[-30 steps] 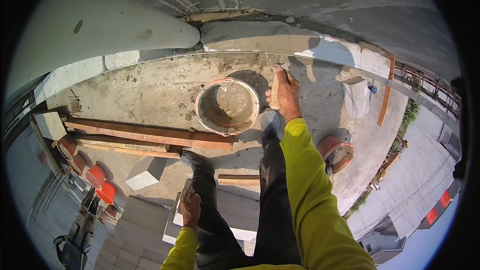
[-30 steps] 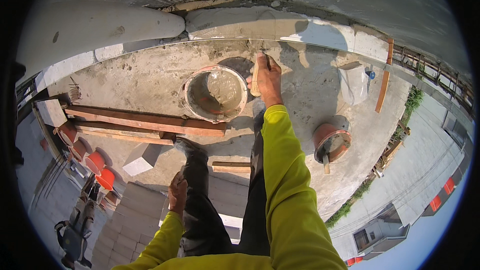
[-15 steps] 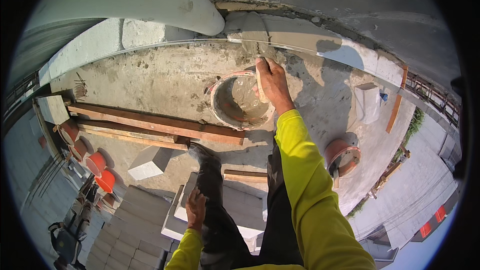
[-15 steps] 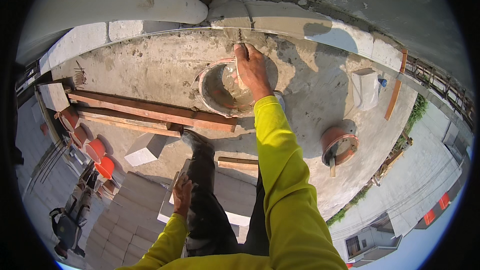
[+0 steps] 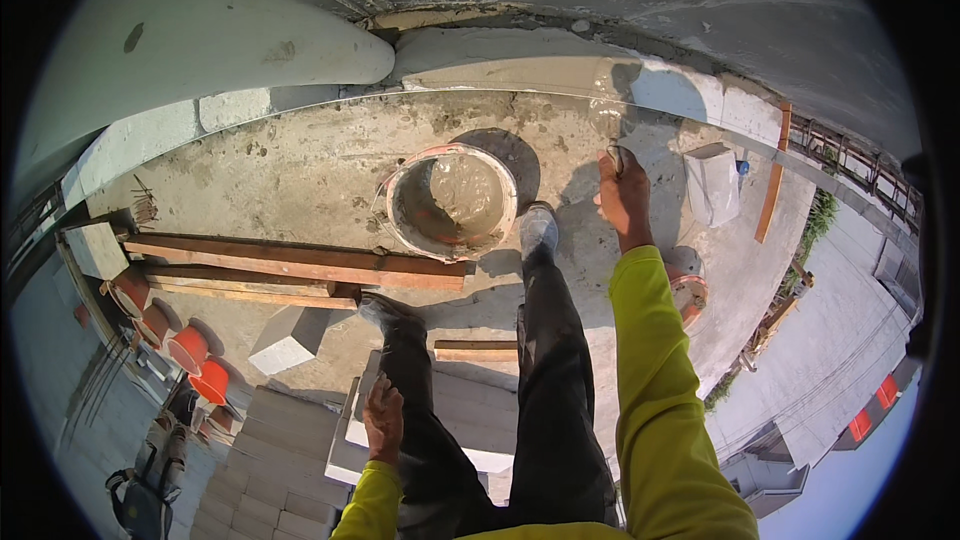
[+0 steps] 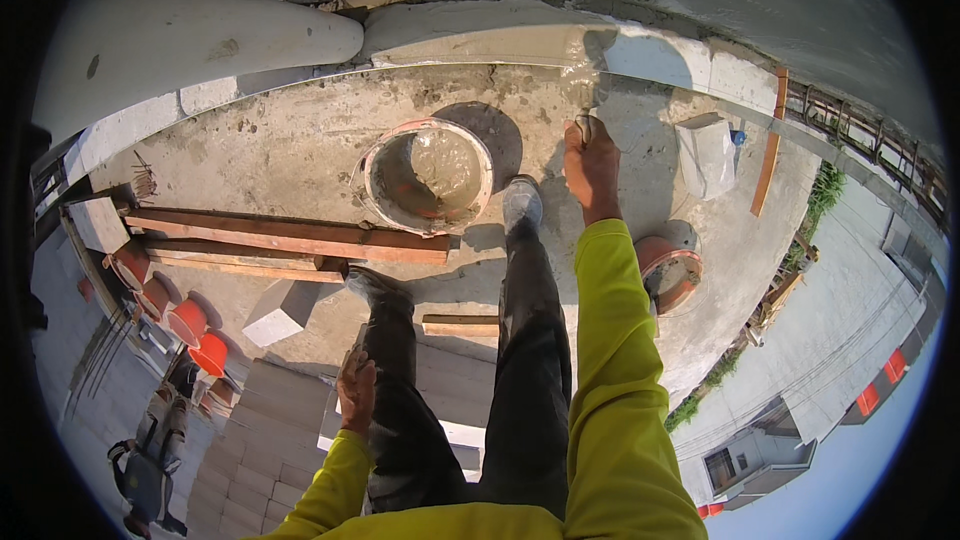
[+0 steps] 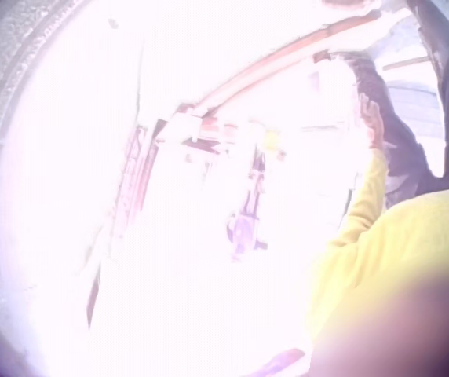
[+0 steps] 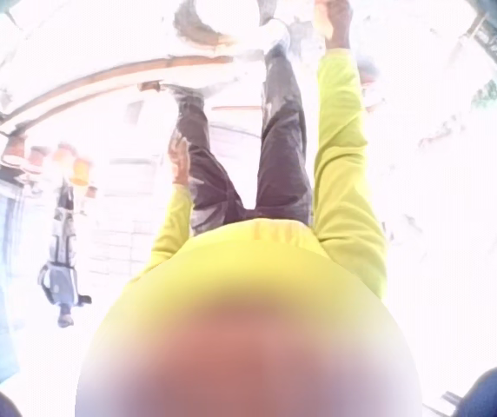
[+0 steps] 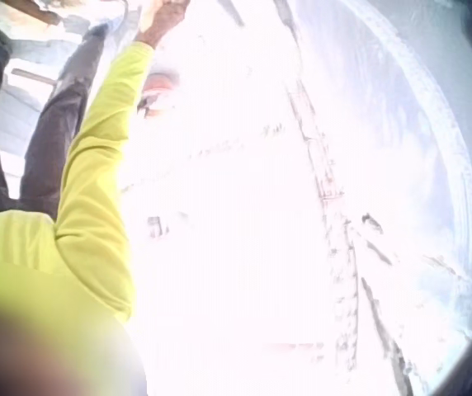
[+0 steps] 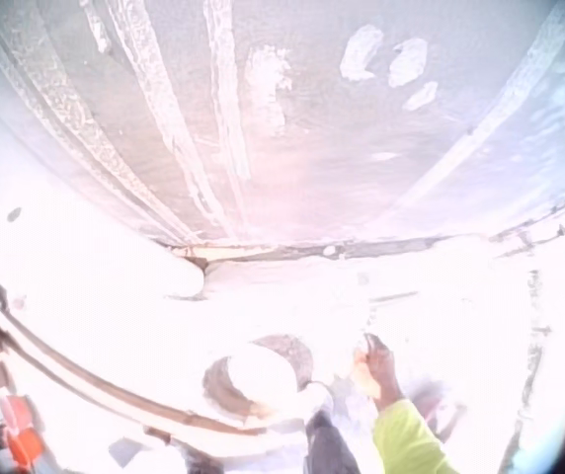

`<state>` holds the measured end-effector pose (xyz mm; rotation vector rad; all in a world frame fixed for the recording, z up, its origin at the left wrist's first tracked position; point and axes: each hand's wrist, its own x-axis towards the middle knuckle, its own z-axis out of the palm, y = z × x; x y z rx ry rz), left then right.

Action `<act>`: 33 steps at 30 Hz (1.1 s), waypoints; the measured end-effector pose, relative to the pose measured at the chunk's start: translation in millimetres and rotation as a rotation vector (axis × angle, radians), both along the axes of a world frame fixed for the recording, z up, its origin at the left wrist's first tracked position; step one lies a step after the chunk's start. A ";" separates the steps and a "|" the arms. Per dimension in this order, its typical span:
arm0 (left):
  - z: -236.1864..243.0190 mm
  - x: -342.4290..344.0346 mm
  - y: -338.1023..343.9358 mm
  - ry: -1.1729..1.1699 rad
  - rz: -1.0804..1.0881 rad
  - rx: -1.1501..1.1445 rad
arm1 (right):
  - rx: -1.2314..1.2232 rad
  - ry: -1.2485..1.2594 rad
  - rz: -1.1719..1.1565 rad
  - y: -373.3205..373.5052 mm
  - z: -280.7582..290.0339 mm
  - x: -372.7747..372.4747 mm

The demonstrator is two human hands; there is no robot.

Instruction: The person places white concrete blocks along a curved wall base, applies mortar with a trowel, and taps blocks into position with a hammer. The person repeatedly scoops mortar, spreads it between blocks, and adjusts alignment.

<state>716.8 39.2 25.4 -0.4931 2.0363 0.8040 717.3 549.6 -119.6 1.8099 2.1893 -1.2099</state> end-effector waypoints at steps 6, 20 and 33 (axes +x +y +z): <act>-4.4 0.8 24.1 0.018 -0.164 -0.042 | -0.174 0.034 -0.149 65.6 40.1 36.0; -14.4 16.1 53.3 -0.025 -0.236 -0.101 | 0.314 0.190 0.338 -17.1 -34.3 118.7; -33.9 46.6 30.7 0.041 -0.143 0.005 | 0.309 0.058 0.289 16.5 -21.9 166.5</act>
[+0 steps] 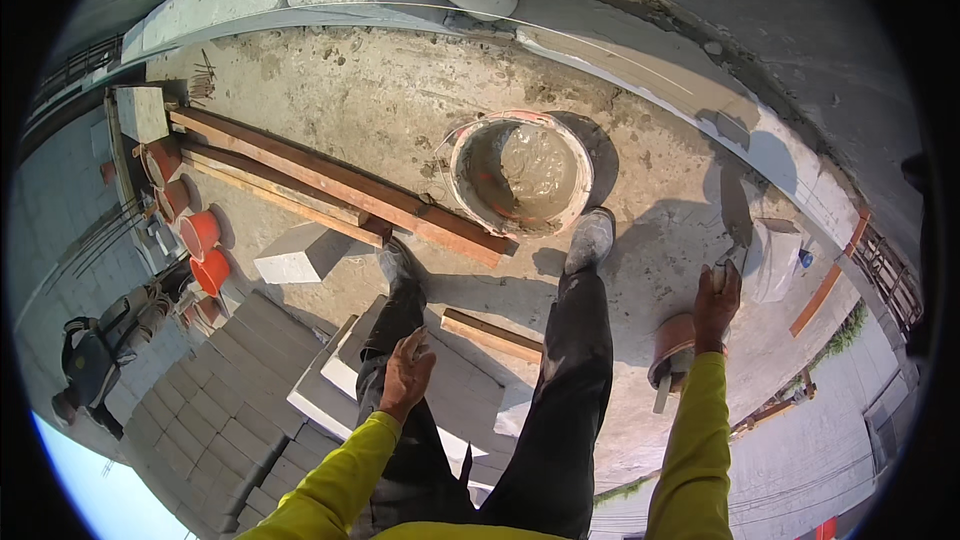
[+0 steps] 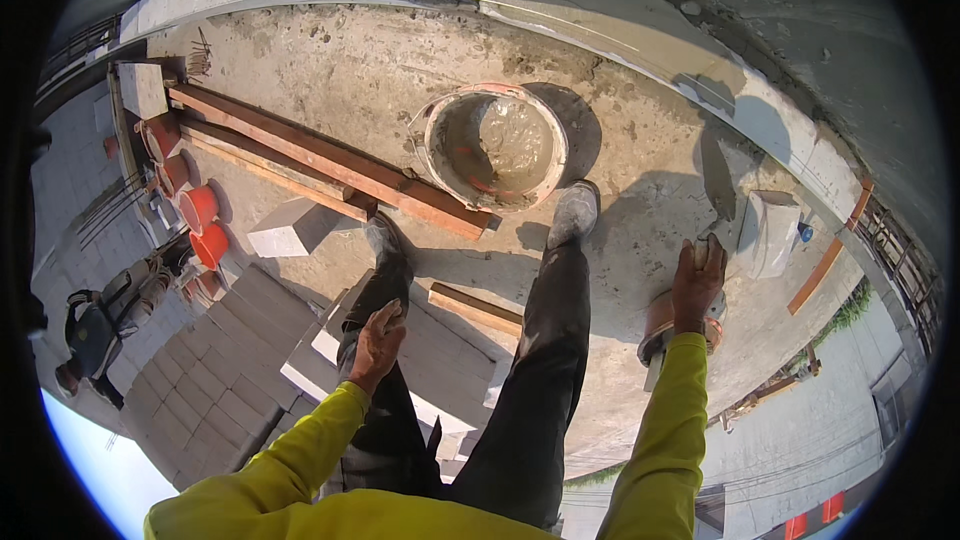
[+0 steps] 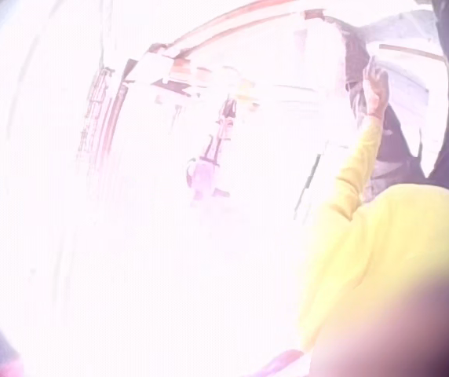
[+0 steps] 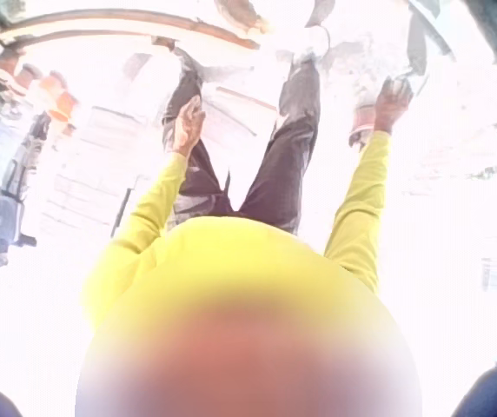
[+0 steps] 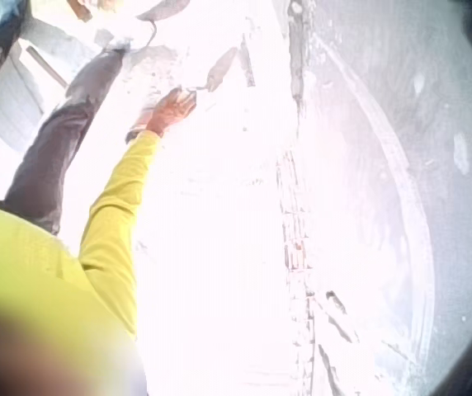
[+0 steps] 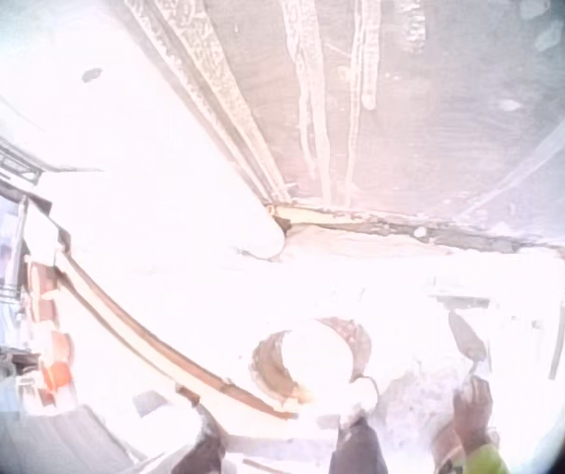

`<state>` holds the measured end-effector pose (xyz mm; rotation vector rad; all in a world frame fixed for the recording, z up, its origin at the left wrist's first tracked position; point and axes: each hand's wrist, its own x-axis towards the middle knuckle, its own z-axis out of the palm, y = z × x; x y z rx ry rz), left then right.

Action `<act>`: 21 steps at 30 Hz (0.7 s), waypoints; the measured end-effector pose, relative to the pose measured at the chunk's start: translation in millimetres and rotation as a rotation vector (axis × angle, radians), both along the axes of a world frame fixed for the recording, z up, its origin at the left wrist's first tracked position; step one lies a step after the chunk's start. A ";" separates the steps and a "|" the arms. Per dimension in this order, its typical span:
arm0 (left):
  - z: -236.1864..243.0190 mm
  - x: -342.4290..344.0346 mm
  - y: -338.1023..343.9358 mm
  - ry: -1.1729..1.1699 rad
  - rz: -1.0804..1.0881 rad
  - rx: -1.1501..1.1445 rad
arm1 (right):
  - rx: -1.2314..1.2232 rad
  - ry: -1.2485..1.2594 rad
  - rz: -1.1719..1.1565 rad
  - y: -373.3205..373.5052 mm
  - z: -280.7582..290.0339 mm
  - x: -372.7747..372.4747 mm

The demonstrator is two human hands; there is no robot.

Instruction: The person places white concrete blocks along a curved wall base, applies mortar with a trowel, and taps blocks into position with a hammer. The person repeatedly scoops mortar, spreads it between blocks, and adjusts alignment.

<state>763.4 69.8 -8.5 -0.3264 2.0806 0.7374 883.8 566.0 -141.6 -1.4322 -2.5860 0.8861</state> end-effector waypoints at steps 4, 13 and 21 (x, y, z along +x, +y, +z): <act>-13.6 14.1 -2.0 0.039 0.132 0.189 | -0.253 -0.087 0.523 -69.4 1.2 -48.2; -33.2 -51.1 -229.1 0.364 0.145 -0.448 | -0.099 -0.300 0.777 -207.5 -25.3 -141.9; -153.2 -159.1 -403.5 0.471 -1.066 -0.748 | -0.498 -0.408 0.568 -345.1 56.2 -125.8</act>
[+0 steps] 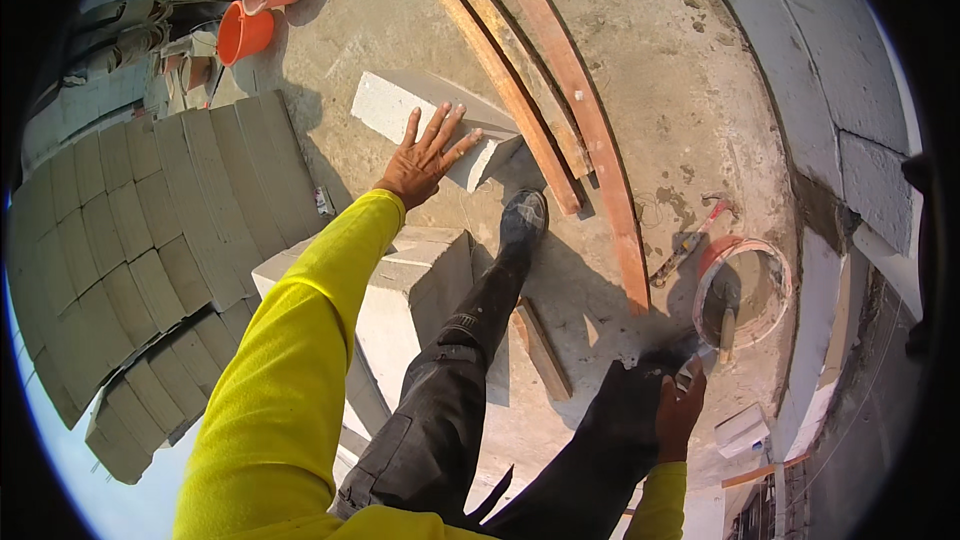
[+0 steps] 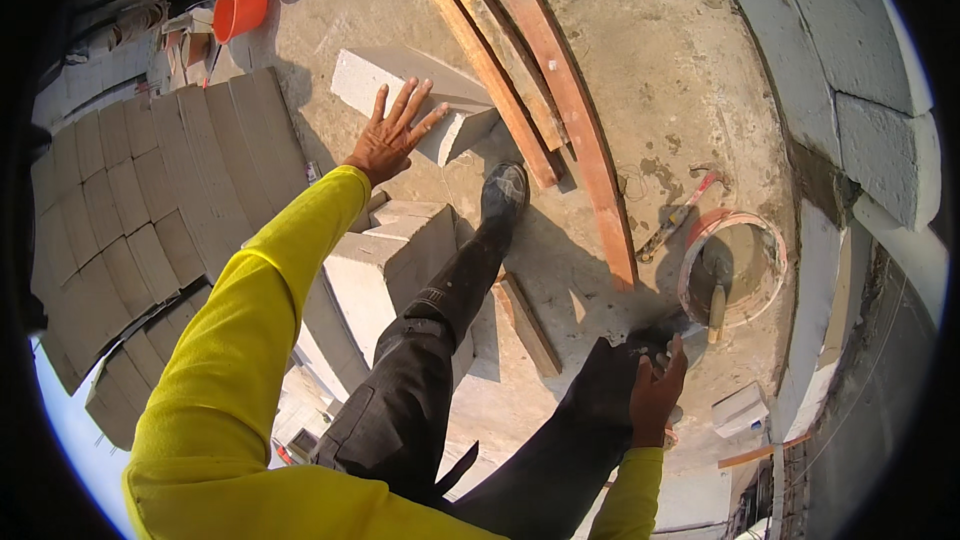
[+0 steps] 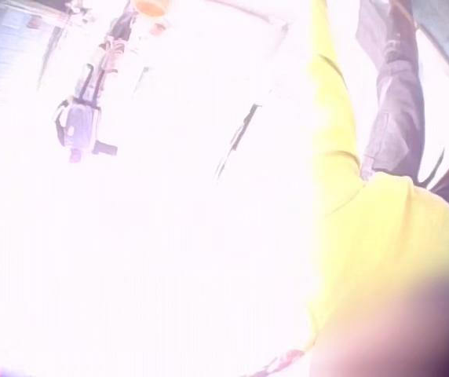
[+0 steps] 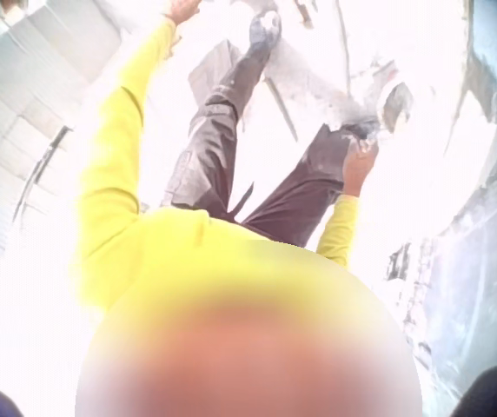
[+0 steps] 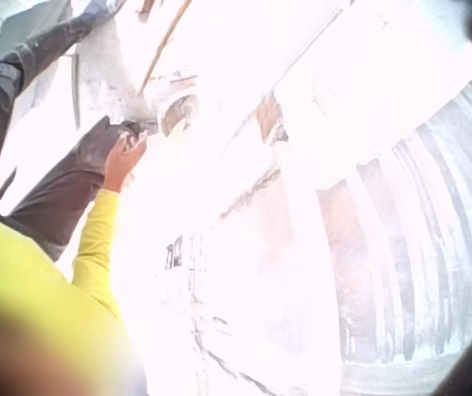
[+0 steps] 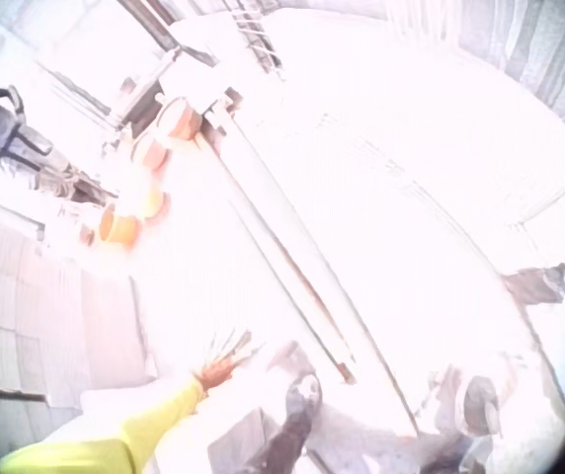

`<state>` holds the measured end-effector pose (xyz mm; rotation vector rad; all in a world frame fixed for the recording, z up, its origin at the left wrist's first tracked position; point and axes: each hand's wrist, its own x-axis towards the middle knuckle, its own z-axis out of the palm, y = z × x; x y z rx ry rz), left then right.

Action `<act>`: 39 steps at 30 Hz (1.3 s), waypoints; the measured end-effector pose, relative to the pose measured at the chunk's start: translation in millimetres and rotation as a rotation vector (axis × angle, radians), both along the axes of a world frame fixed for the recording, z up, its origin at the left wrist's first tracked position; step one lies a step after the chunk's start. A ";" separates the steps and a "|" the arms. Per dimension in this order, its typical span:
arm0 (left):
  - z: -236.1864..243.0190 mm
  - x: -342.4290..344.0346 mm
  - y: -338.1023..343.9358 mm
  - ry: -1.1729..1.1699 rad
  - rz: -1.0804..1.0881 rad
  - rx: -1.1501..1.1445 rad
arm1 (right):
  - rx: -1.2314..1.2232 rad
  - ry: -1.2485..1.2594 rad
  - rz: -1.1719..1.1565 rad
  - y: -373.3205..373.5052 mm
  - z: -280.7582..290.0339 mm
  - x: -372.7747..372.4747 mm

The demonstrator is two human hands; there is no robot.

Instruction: The person places white concrete blocks along a curved wall base, applies mortar with a trowel, and taps blocks into position with a hammer. The person repeatedly scoops mortar, spreads it between blocks, and adjusts alignment.

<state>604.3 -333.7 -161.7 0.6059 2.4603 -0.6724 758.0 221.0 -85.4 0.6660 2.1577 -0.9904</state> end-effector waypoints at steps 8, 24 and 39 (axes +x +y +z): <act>-3.6 -41.9 -22.7 -0.121 0.025 0.370 | -0.154 -0.102 0.089 -95.6 7.8 5.7; 342.0 63.3 101.7 -0.335 1.800 1.621 | -1.199 0.106 -0.240 -128.0 178.1 -114.1; 355.1 155.0 564.3 -0.814 2.234 2.253 | -0.461 0.218 -0.138 246.1 416.5 -40.9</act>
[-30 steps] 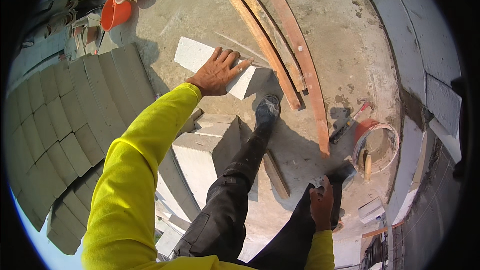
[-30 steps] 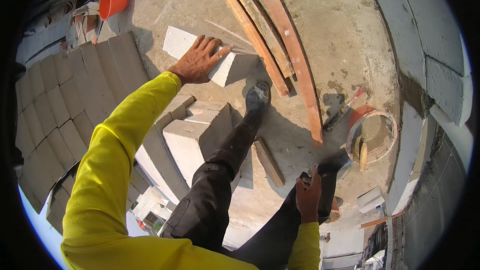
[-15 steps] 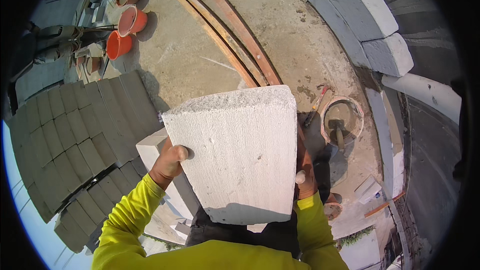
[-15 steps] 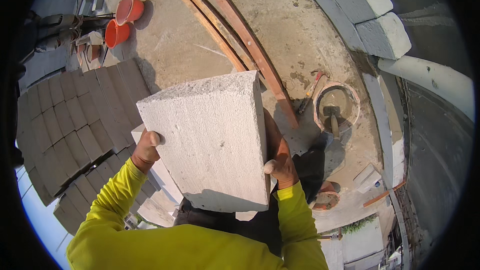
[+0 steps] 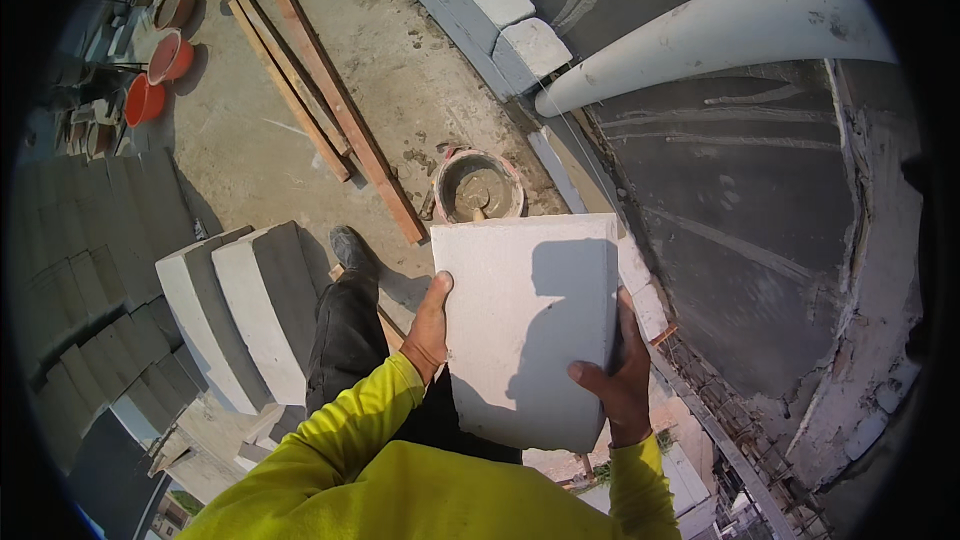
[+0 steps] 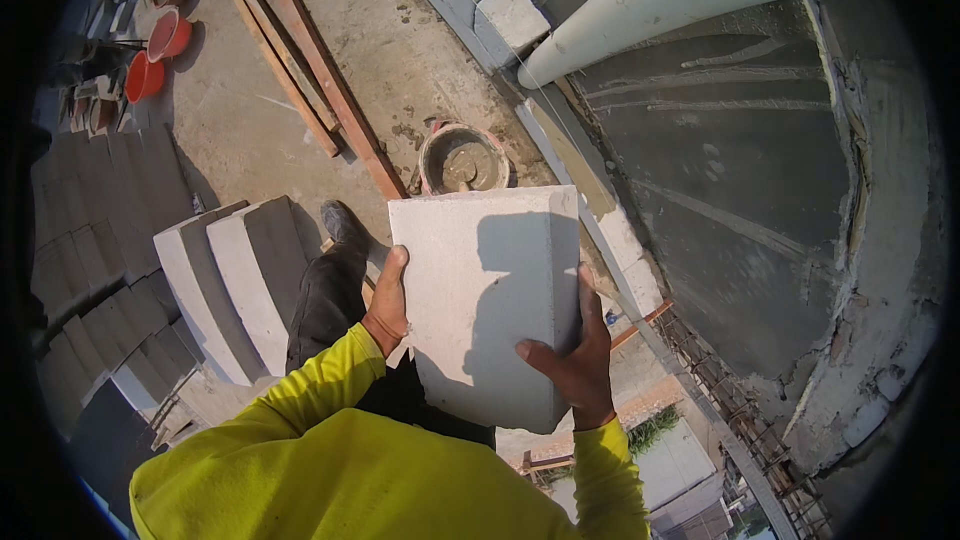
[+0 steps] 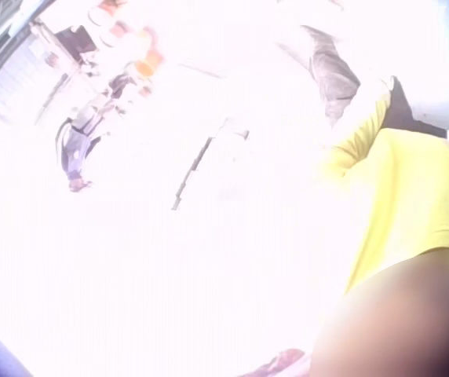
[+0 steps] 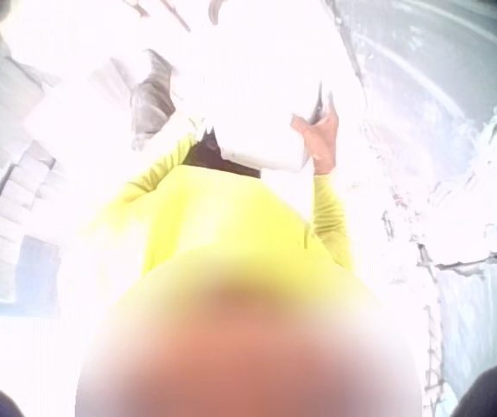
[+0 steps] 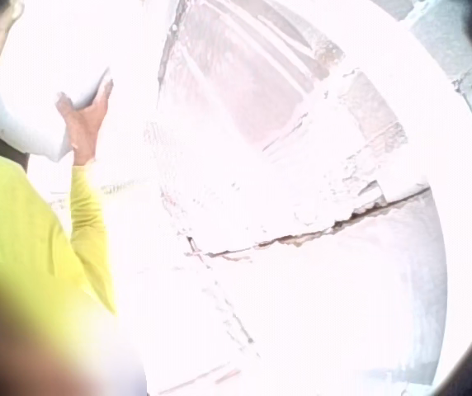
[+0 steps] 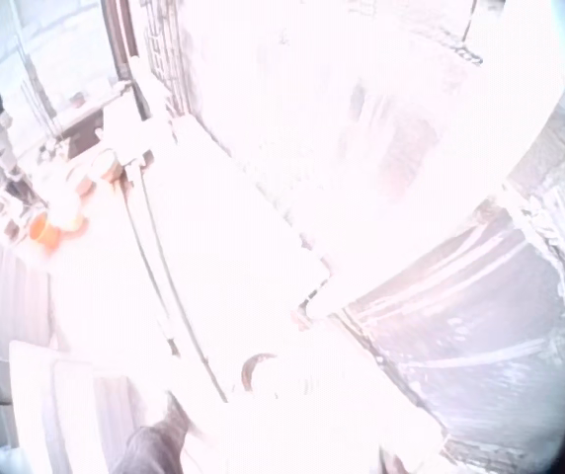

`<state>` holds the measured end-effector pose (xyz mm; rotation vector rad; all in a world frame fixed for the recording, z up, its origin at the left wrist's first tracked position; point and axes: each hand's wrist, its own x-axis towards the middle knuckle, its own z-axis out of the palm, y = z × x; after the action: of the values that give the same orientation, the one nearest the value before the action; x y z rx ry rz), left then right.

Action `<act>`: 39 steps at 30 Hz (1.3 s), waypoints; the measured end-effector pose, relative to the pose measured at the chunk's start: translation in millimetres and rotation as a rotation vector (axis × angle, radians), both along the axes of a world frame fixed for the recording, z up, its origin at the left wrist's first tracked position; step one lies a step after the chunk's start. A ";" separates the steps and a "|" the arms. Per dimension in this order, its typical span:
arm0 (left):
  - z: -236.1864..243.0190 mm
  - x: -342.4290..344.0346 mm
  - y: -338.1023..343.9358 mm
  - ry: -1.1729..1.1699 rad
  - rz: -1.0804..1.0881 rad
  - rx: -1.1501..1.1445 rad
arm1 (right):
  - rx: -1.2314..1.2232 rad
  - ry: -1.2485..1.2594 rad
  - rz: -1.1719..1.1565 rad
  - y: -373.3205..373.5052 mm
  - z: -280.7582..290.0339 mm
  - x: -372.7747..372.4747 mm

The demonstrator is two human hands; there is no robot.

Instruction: The person places white concrete blocks along a curved wall base, applies mortar with a trowel, and taps blocks into position with a hammer. The person repeatedly scoops mortar, spreads it between blocks, and adjusts alignment.

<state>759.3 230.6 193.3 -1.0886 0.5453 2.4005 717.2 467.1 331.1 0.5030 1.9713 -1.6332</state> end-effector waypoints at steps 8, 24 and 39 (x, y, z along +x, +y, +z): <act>71.7 92.7 117.7 0.407 -1.478 0.514 | 0.862 0.429 0.350 69.3 146.3 27.2; -80.0 170.4 -50.2 -0.444 0.015 -0.873 | 1.125 0.526 0.659 187.0 -48.5 -69.7; -104.6 174.7 73.8 -0.490 -0.091 -0.848 | 0.979 0.473 0.689 169.1 -245.4 -174.2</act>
<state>934.0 304.4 88.7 -1.8521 1.4394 1.7042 543.0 636.2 85.7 -0.2813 2.7917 -0.3053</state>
